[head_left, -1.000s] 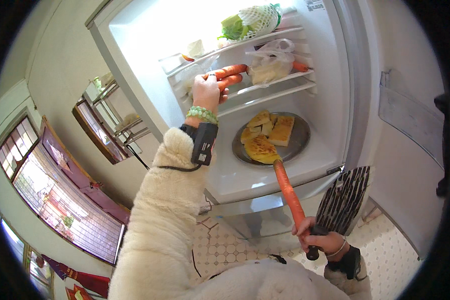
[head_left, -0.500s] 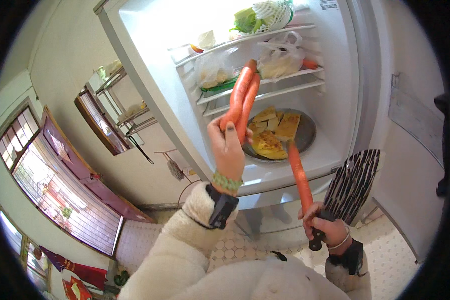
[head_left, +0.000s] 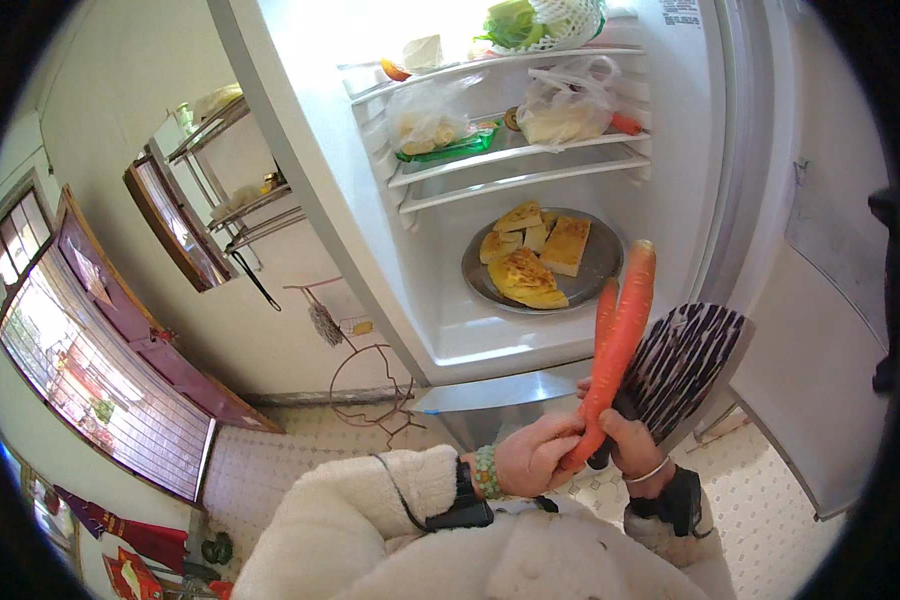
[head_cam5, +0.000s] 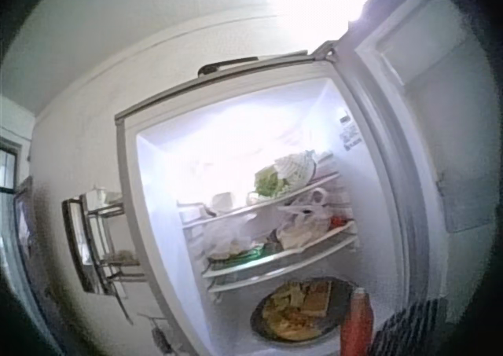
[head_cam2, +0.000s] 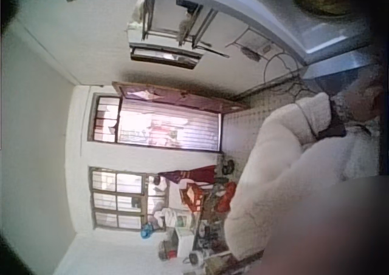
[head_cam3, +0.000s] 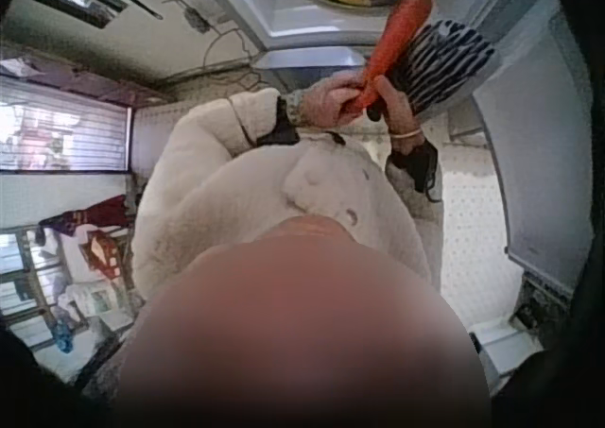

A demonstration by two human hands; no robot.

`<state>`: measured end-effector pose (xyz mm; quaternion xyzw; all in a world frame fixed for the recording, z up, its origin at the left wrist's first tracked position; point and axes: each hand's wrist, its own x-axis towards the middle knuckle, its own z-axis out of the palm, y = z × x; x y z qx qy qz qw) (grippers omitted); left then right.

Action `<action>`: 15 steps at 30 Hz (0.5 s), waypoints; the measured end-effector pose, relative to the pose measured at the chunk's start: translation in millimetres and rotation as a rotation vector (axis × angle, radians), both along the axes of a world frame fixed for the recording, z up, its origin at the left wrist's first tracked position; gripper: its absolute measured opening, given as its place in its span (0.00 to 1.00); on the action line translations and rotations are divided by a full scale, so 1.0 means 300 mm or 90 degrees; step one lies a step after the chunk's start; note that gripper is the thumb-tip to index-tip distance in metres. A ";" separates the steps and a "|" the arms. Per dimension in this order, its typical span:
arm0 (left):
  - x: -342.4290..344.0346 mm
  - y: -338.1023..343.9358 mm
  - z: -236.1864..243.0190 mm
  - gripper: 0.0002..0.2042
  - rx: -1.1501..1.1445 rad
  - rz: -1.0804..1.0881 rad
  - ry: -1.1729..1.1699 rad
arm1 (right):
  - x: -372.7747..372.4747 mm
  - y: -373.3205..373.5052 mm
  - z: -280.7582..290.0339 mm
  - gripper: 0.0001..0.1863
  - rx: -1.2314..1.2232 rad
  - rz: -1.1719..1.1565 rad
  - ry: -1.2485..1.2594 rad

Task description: The person peels a green vegetable and a long white root vegetable with a knife, collecting the peels in an orange plastic bag on the table. The person then opens the refrigerator and retrieves a carrot and a plastic bag containing a white substance.

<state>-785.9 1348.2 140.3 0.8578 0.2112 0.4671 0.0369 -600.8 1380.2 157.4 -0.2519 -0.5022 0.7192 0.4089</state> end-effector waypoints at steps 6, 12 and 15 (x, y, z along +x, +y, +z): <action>0.019 0.035 0.036 0.18 -0.042 -0.118 0.111 | 0.048 -0.024 0.027 0.25 -0.013 0.004 -0.014; 0.023 0.062 0.246 0.12 -0.118 -0.152 0.389 | 0.144 -0.033 -0.041 0.33 0.006 -0.029 -0.012; -0.032 0.205 0.393 0.15 0.059 0.056 0.135 | 0.240 -0.073 -0.103 0.33 -0.042 0.037 -0.022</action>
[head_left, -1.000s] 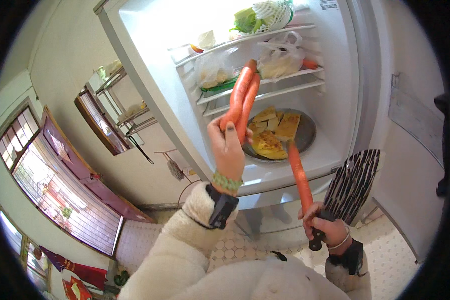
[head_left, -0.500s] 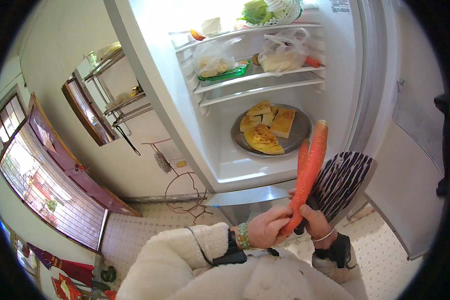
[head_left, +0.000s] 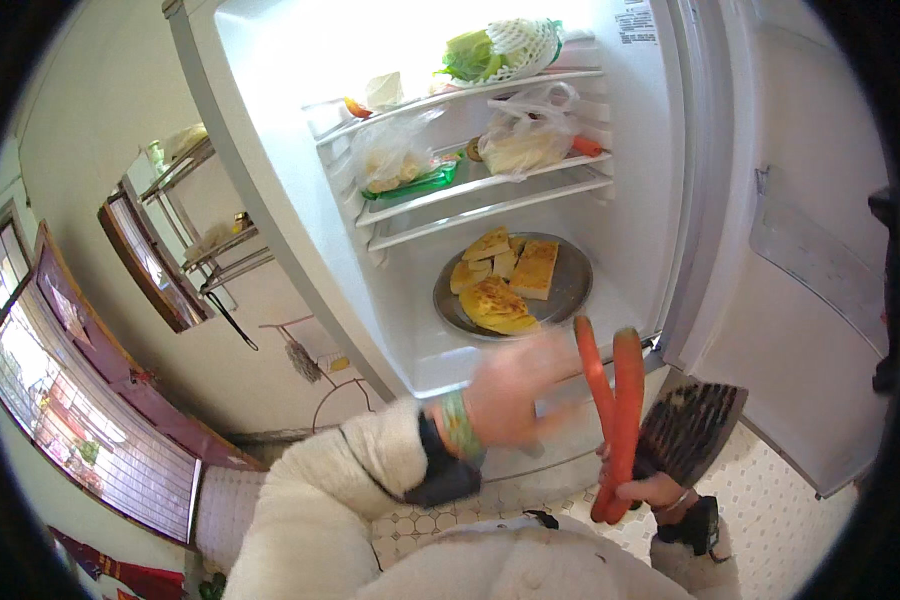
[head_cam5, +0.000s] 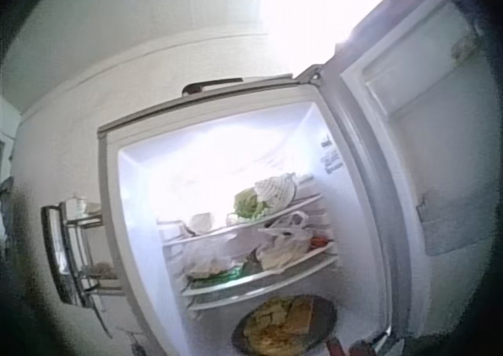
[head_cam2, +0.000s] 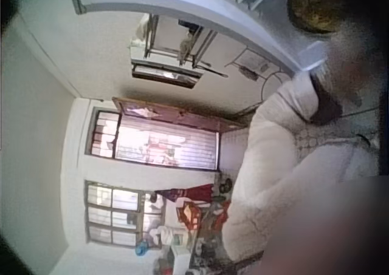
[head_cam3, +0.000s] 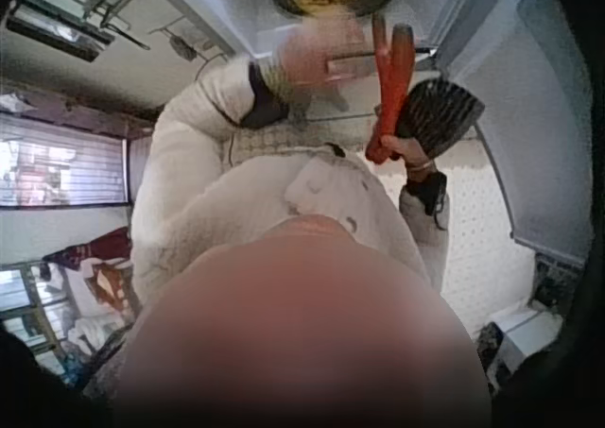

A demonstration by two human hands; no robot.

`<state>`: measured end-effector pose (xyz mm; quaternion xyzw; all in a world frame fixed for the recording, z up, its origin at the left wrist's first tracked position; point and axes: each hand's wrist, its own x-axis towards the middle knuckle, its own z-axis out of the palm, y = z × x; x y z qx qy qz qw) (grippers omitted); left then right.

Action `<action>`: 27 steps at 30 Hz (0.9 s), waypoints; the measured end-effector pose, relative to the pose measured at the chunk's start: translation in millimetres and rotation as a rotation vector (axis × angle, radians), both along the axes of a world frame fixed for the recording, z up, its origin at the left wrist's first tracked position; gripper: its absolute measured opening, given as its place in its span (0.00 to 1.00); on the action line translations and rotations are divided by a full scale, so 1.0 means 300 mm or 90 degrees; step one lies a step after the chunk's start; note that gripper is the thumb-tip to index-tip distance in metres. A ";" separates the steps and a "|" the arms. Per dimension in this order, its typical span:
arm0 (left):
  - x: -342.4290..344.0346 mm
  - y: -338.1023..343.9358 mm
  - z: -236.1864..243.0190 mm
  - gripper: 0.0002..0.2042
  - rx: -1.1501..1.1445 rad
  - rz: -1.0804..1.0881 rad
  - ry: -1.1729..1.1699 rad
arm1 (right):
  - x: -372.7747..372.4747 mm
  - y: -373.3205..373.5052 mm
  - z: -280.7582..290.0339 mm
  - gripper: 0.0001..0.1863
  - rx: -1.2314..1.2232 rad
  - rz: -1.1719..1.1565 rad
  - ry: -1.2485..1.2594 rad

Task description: The person peels a green vegetable and a long white root vegetable with a knife, collecting the peels in an orange plastic bag on the table. The person then opens the refrigerator and retrieves a carrot and a plastic bag containing a white substance.

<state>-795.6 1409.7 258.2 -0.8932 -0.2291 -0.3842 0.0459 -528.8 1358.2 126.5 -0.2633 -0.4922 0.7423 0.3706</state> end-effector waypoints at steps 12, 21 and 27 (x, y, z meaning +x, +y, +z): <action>0.036 0.799 0.447 0.45 -0.139 0.588 -0.058 | 0.323 -0.140 -0.159 0.43 -0.129 0.178 -0.098; -0.038 0.895 0.435 0.24 -0.044 0.545 -0.109 | 0.385 -0.180 -0.189 0.42 -0.115 0.137 -0.042; -0.231 0.697 0.337 0.16 0.350 0.661 0.084 | 0.393 -0.147 -0.239 0.36 -0.039 0.189 -0.021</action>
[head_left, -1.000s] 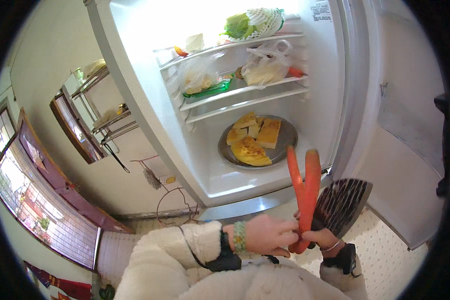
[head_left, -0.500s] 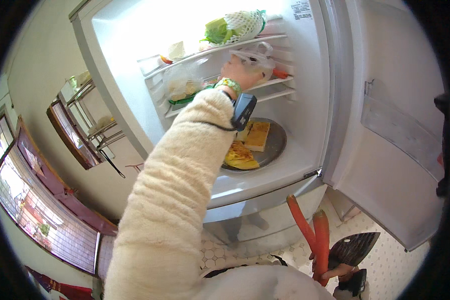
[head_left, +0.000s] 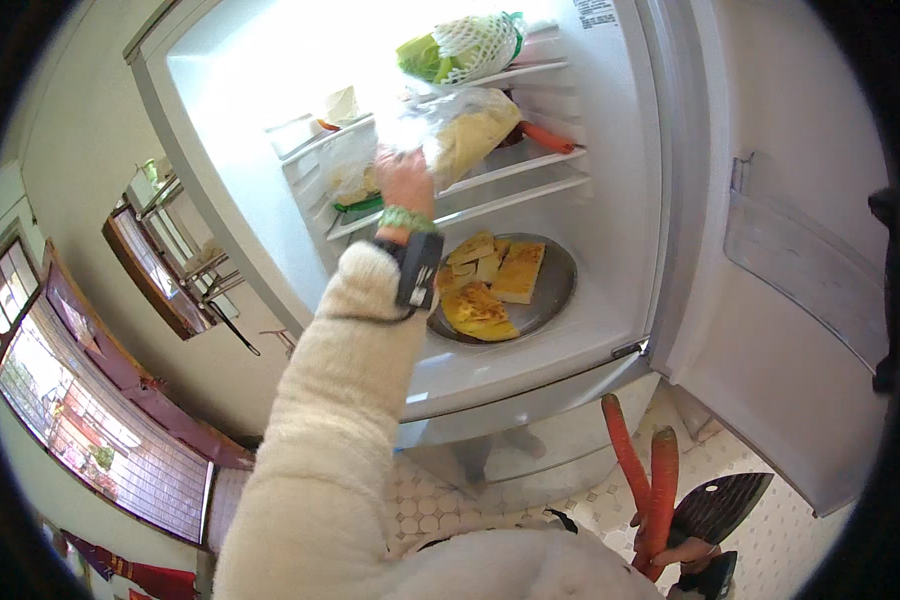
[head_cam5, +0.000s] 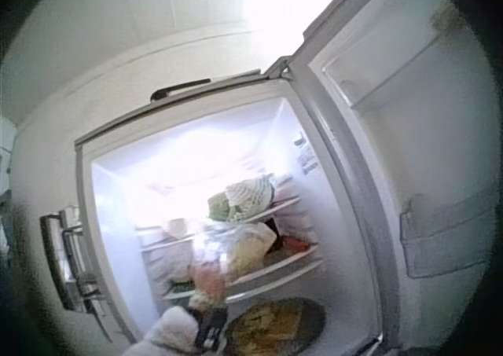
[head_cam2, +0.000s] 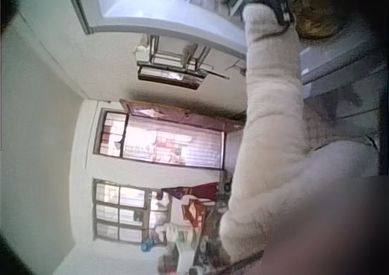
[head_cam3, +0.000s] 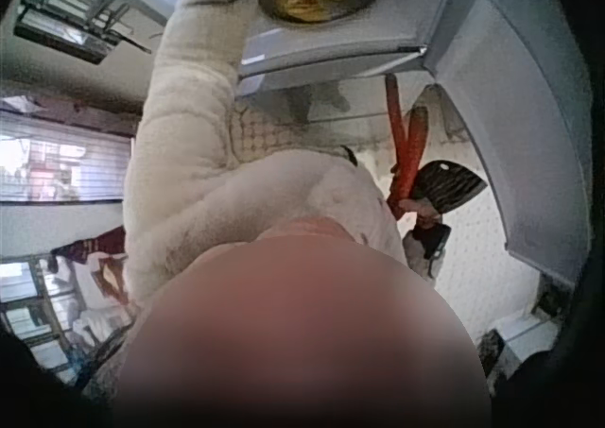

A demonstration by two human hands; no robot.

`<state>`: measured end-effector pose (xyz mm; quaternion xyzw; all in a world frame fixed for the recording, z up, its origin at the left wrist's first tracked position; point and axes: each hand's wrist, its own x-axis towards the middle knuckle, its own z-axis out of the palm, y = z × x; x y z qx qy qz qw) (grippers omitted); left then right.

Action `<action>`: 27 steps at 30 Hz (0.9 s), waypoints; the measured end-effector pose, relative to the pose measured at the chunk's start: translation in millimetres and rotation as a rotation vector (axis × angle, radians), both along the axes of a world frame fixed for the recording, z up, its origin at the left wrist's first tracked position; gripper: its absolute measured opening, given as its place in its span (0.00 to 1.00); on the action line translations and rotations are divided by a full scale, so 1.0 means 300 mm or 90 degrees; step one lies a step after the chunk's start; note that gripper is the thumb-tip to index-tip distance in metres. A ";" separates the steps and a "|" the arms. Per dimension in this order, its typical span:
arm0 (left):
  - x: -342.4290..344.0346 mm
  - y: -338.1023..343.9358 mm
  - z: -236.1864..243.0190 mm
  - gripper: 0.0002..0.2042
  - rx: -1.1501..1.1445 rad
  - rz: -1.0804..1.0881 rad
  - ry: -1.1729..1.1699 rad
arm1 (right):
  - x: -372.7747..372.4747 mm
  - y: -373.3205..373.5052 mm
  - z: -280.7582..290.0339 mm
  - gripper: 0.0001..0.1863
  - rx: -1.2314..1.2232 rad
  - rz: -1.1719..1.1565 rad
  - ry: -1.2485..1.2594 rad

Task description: The person peels a green vegetable and a long white root vegetable with a knife, collecting the peels in an orange plastic bag on the table. The person then opens the refrigerator and retrieves a carrot and a plastic bag containing a white substance.

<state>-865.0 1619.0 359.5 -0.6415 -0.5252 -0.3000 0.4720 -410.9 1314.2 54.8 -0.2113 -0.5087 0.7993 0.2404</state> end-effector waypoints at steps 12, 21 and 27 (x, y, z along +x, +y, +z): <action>-0.057 -0.550 -0.429 0.10 0.007 -0.213 -0.479 | 0.072 0.013 -0.105 0.31 -0.095 0.102 -0.011; -0.113 -0.510 -0.568 0.16 -0.069 0.088 -0.207 | 0.091 -0.005 -0.172 0.33 -0.078 0.129 -0.003; -0.053 -0.452 -0.611 0.35 -0.300 0.182 -0.285 | 0.095 -0.016 -0.193 0.34 -0.062 0.140 -0.007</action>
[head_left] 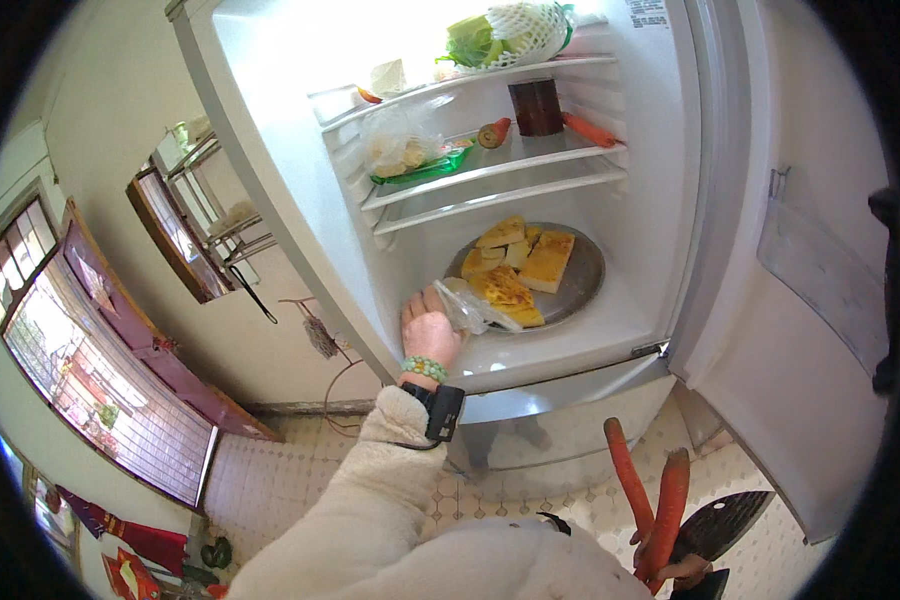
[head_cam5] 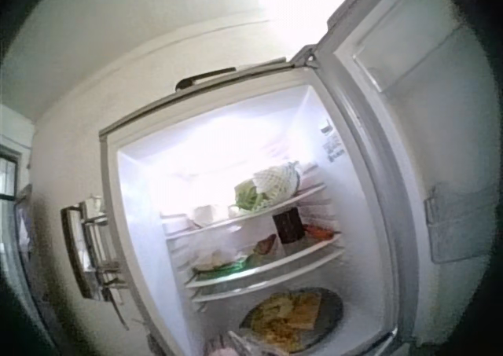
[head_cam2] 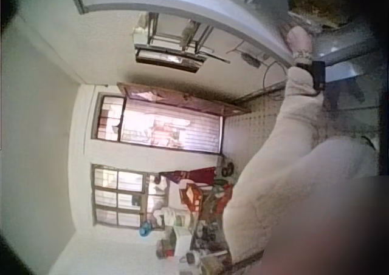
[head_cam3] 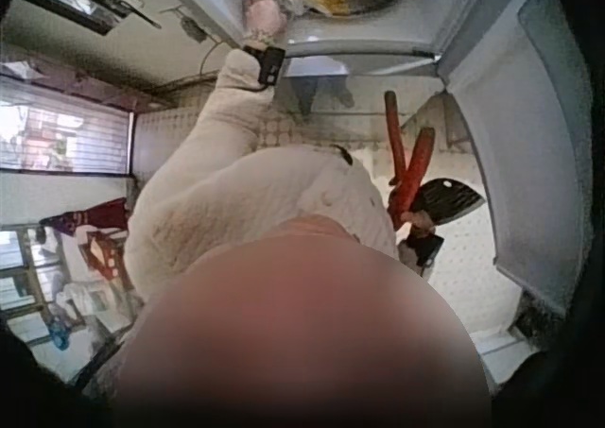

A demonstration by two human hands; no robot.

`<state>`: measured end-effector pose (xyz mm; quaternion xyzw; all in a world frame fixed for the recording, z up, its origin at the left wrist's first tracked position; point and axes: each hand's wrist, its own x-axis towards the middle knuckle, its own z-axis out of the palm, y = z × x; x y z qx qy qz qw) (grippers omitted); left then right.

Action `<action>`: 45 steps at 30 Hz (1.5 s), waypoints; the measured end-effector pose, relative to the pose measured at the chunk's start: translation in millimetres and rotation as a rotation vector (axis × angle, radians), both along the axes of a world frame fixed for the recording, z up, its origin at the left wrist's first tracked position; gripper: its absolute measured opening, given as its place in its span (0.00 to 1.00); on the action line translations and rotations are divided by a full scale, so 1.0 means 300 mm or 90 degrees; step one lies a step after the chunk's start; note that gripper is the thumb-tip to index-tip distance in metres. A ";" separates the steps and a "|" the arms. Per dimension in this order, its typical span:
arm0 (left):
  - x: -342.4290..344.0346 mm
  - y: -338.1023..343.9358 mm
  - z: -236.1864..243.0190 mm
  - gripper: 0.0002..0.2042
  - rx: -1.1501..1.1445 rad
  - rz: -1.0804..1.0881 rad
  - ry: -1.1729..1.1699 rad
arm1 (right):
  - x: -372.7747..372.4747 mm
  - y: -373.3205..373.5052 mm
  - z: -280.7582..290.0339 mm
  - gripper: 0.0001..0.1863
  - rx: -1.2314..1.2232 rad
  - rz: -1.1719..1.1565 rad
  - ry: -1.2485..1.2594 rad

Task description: The person peels a green vegetable and a long white root vegetable with a knife, collecting the peels in an orange plastic bag on the table. The person then opens the refrigerator and retrieves a carrot and a plastic bag containing a white substance.

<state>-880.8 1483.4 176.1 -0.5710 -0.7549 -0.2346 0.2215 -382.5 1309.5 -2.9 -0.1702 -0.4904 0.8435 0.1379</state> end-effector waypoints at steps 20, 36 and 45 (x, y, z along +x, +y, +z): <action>0.180 0.506 0.666 0.14 0.100 -0.220 0.060 | 0.004 0.026 0.016 0.35 -0.096 -0.108 -0.032; 0.237 0.421 0.680 0.13 0.047 -0.151 0.116 | -0.003 0.038 0.021 0.35 -0.134 -0.170 -0.057; 0.153 0.080 0.522 0.22 0.261 -0.545 -0.566 | -0.007 0.051 0.008 0.36 -0.132 -0.159 -0.050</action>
